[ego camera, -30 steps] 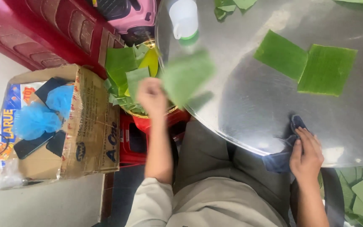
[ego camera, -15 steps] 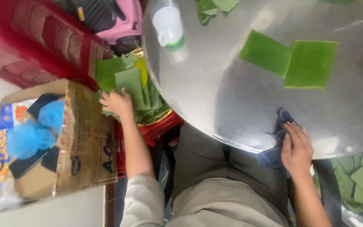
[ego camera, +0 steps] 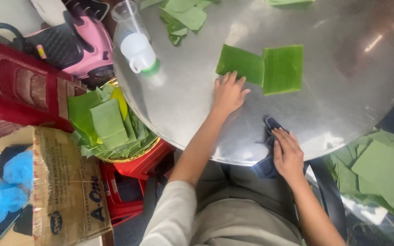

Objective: Cleaning individual pieces of cut banana leaves by wiping them with a cloth on a metal table.

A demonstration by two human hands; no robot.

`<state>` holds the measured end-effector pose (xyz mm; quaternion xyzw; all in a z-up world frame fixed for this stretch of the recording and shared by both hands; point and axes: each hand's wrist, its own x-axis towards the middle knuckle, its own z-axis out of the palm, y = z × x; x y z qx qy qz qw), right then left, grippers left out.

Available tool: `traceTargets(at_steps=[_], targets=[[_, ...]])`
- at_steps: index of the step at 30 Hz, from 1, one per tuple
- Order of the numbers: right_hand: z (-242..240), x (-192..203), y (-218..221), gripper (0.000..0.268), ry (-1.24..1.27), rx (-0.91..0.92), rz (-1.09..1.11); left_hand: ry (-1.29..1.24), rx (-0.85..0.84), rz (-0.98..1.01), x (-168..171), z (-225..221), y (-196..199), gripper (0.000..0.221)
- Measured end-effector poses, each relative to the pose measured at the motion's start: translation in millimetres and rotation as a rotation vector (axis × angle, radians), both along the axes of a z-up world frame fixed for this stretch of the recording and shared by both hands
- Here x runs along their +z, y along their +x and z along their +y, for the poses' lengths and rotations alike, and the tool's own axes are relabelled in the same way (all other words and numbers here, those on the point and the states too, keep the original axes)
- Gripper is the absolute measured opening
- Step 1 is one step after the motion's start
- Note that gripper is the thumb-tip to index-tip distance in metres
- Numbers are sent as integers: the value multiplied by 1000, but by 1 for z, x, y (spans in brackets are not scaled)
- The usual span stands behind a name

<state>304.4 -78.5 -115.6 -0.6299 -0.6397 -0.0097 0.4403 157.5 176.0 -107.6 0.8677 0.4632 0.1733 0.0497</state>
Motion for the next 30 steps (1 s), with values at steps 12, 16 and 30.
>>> traceTargets(at_steps=[12,16,30], targets=[[-2,-13,9,26,-15,18,63,13,77,151,18,-79,-81,43],[-11,-37,20,27,34,-63,139,100,-2,58,-46,-135,-124,26],[142,9,-149,37,-269,436,-406,-328,211,-79,36,-120,-179,89]])
